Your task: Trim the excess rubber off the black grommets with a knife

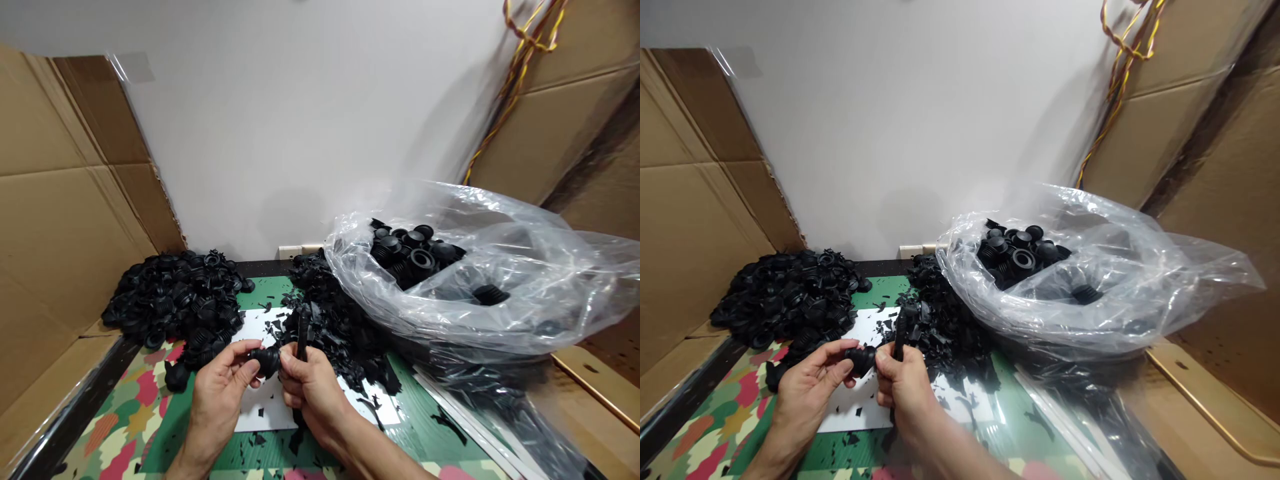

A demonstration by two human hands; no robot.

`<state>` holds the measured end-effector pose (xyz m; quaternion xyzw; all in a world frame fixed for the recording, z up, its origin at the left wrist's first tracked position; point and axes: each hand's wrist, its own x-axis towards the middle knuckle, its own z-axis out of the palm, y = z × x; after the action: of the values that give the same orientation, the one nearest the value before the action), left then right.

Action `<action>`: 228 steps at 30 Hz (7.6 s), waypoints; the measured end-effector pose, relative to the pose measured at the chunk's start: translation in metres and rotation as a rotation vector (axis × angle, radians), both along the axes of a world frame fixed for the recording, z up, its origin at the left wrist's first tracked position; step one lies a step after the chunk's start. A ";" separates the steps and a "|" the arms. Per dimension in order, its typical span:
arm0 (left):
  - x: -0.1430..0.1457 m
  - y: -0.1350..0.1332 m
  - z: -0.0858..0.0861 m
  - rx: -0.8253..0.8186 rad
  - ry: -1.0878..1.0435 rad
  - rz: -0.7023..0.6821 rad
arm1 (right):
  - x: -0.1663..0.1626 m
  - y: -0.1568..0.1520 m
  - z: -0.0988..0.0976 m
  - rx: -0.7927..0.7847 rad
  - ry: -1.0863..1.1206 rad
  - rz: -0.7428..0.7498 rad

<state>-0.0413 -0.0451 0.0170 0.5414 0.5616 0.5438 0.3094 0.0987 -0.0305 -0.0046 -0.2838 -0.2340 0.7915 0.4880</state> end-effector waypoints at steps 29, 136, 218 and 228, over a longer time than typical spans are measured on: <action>-0.015 -0.001 -0.011 0.233 0.311 0.142 | 0.001 -0.008 0.001 0.255 -0.694 0.241; 0.009 -0.007 -0.019 -0.056 -0.009 0.093 | 0.020 -0.004 0.003 0.636 -0.533 -0.325; 0.007 0.011 -0.018 -0.057 -0.298 -0.056 | 0.010 0.012 -0.005 0.176 -0.192 -0.071; 0.008 0.012 0.009 -0.104 -0.318 -0.062 | 0.018 0.017 0.005 0.117 -0.181 -0.145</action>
<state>-0.0336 -0.0334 0.0256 0.4489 0.5161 0.5829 0.4386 0.1169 -0.0133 0.0009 -0.3414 -0.3019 0.7104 0.5364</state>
